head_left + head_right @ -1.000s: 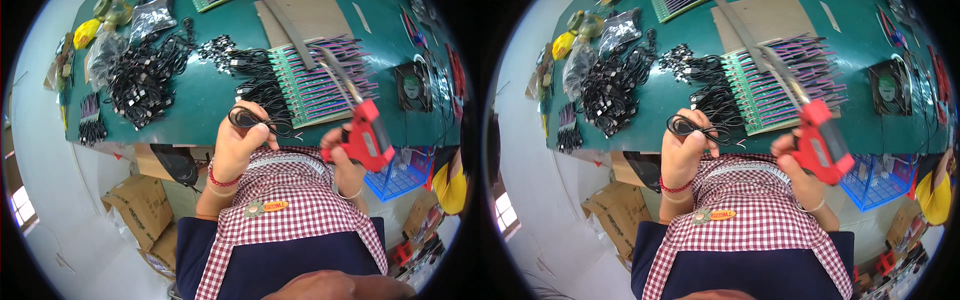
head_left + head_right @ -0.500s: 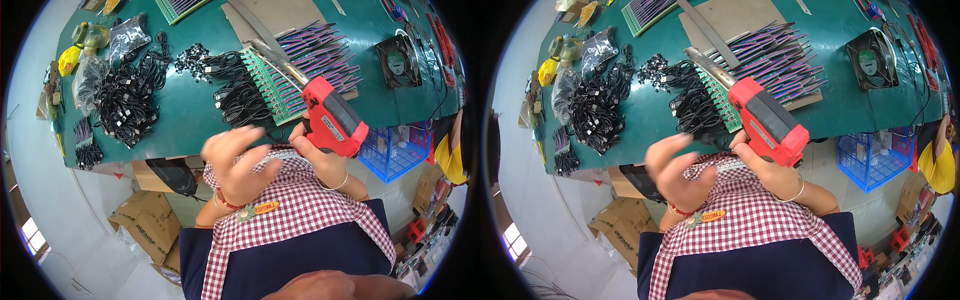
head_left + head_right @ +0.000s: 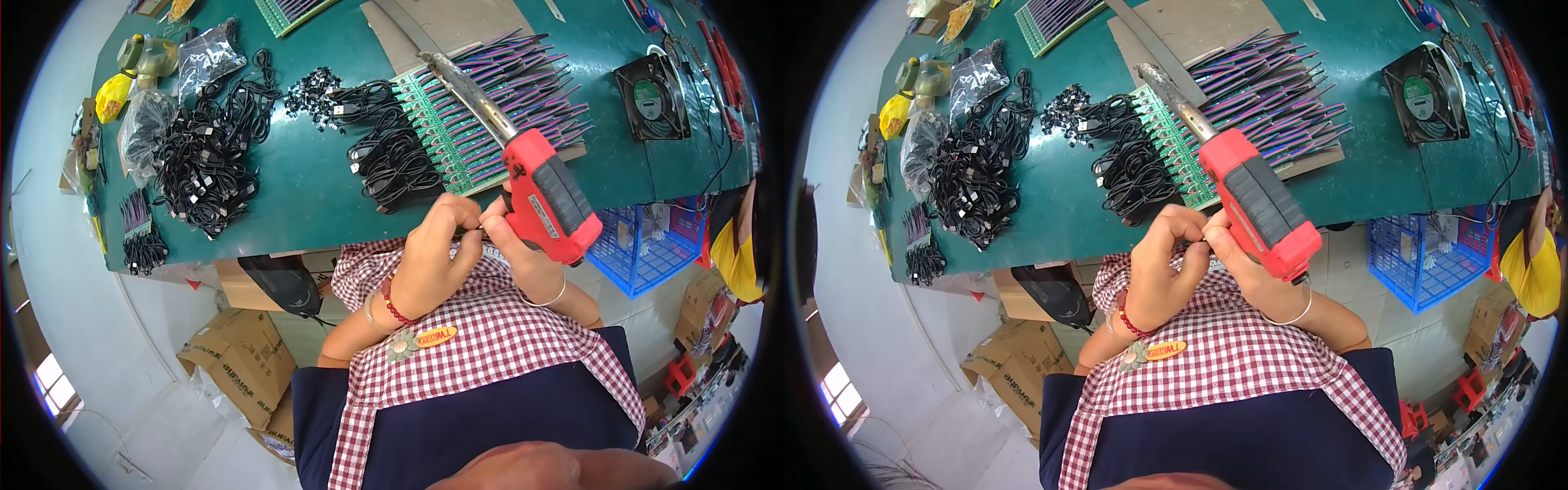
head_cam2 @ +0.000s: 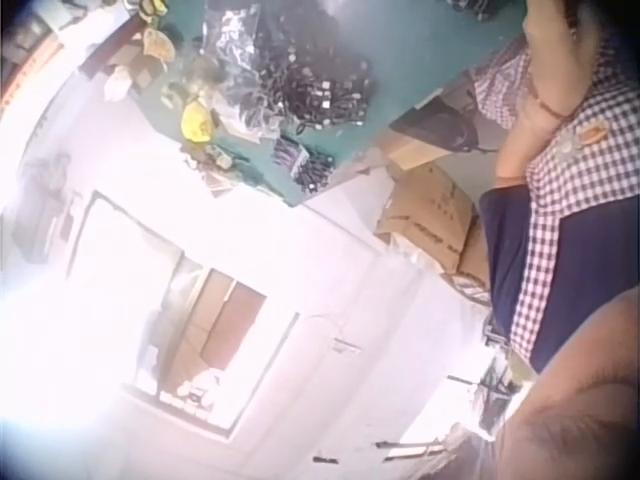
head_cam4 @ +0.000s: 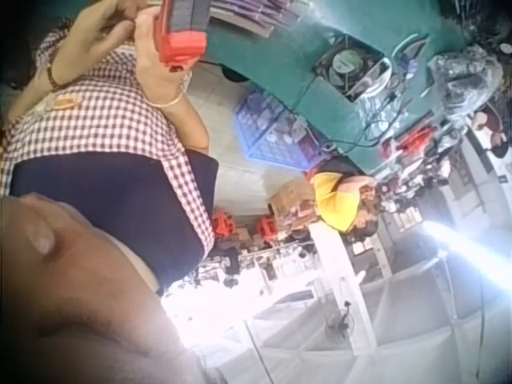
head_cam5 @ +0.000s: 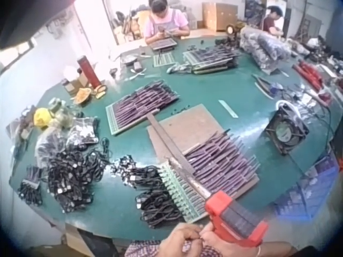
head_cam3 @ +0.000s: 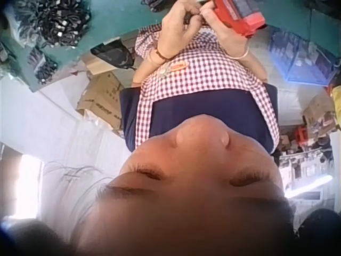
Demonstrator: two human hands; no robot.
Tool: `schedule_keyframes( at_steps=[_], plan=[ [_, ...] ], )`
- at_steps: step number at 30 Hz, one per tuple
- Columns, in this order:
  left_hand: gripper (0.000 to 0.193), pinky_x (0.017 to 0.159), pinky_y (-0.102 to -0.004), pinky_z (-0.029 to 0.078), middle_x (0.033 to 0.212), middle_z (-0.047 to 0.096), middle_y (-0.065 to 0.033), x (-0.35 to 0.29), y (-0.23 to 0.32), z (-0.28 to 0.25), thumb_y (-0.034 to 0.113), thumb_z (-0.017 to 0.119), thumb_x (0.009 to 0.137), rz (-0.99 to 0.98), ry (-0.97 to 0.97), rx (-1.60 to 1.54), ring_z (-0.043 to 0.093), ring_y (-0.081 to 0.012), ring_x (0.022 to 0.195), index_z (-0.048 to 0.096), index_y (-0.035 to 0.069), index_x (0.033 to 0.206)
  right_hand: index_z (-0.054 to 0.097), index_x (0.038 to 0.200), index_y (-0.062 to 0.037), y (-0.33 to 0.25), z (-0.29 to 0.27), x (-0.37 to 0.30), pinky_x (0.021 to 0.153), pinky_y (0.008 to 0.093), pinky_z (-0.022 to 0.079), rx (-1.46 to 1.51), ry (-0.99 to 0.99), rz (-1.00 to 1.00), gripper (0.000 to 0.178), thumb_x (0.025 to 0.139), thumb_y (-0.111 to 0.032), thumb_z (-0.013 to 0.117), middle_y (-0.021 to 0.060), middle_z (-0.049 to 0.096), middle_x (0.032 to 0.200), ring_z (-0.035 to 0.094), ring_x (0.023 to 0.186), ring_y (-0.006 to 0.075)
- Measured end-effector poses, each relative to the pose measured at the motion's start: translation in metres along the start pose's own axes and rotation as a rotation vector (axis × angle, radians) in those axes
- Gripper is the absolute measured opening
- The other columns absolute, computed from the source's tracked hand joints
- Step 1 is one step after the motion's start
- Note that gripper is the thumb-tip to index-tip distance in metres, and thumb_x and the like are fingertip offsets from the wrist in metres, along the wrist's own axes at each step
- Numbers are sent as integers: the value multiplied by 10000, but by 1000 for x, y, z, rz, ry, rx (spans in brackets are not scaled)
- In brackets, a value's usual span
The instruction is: The person solders colored wires onto a green electronic circuit board using a red soldering iron.
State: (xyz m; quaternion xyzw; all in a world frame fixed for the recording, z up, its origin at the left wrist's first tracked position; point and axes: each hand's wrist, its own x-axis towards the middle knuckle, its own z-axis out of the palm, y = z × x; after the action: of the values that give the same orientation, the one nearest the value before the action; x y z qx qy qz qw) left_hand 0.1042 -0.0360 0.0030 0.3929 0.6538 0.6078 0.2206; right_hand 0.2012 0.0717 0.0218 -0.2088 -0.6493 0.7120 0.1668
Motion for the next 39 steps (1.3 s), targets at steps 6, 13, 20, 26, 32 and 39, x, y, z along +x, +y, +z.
schedule_keyframes(
  at_steps=[6,13,20,26,32,39],
  plan=[
    [133,509,-297,440,747,544,-99,-6,8,-9,-46,576,764,-137,-39,153,539,-173,562,480,-6,848,430,1151,26,6,-14,8,687,254,456,-358,197,-132,354,827,25,574,77,560,862,538,757,125],
    [78,376,-201,383,651,491,-24,1,8,-11,44,449,911,-713,-95,-523,450,-65,460,447,10,840,487,1126,23,4,-15,9,823,290,464,124,131,60,308,834,4,583,73,611,932,583,877,144],
    [74,390,-204,339,573,509,-18,1,6,-8,55,526,879,-762,-85,-514,443,-54,427,487,-2,853,504,1105,9,22,-14,2,663,244,497,-115,69,36,362,775,-3,652,56,621,881,604,758,117],
    [101,470,-231,378,644,538,-51,-1,3,0,0,612,777,-228,31,77,481,-67,538,529,-15,833,520,1056,15,22,-11,2,614,222,476,-155,81,50,310,765,23,628,43,612,826,579,690,82],
    [50,489,-194,382,631,548,-18,1,5,-2,-5,584,789,-302,35,89,486,-38,551,535,-18,793,532,1028,8,17,-9,-4,609,212,442,8,107,98,224,810,23,579,19,577,831,537,710,63],
    [48,492,-209,395,639,558,-30,2,5,-6,-6,599,768,-264,-17,162,487,-47,542,556,-10,788,525,1048,5,10,-15,6,669,231,472,-10,33,155,277,789,6,623,46,610,866,577,748,78]
  ],
)
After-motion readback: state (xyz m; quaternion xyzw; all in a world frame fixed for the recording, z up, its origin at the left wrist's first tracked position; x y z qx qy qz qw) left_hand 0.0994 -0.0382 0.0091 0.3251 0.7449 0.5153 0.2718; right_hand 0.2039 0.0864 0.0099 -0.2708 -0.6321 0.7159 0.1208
